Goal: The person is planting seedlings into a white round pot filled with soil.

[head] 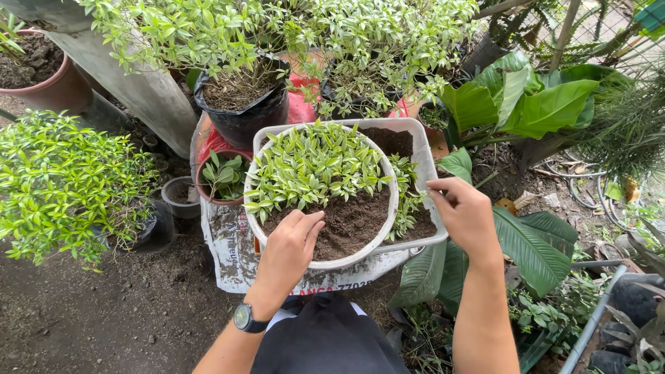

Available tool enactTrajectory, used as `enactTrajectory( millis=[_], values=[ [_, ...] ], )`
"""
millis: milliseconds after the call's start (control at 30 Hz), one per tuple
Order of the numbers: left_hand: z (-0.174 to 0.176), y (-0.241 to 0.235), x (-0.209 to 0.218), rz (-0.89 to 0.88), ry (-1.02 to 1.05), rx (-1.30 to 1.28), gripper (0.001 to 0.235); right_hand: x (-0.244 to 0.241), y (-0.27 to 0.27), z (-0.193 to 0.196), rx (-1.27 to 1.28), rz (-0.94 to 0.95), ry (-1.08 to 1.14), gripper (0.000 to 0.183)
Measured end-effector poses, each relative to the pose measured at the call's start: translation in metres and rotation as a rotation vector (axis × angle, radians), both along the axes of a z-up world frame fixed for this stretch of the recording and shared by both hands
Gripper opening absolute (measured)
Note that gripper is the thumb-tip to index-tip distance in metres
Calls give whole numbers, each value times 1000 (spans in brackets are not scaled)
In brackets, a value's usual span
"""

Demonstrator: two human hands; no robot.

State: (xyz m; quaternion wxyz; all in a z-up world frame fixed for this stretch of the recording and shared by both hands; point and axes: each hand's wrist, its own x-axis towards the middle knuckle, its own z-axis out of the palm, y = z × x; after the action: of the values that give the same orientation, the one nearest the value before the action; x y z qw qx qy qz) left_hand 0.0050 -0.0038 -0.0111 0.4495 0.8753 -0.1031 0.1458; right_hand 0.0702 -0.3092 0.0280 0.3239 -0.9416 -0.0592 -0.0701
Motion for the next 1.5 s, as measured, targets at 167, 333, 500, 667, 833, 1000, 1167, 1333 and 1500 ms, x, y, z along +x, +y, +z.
enactTrajectory(
  millis=[167,333,500,667,833,1000,1167,1333,1500],
  values=[
    [10,-6,3,-68,-1,-93,19,-18,26,-30,768,-10,-41,19],
    [20,-12,5,-112,50,-304,28,-26,97,-55,1301,230,31,18],
    [-6,-7,5,-78,36,-520,21,-37,125,-55,1160,81,218,21],
    [-12,-2,4,-57,69,-570,13,-42,123,-49,838,187,158,16],
    [-8,-1,5,-67,118,-629,8,-44,125,-43,644,251,104,17],
    [-5,1,5,-84,154,-523,9,-41,124,-50,800,250,218,9],
    [9,-4,5,-197,121,-495,17,-37,117,-64,1159,189,287,10],
    [4,-5,3,-184,94,-493,13,-35,116,-61,1200,257,279,8],
    [10,-6,1,-150,56,-406,11,-35,116,-58,1143,289,289,7]
  ],
)
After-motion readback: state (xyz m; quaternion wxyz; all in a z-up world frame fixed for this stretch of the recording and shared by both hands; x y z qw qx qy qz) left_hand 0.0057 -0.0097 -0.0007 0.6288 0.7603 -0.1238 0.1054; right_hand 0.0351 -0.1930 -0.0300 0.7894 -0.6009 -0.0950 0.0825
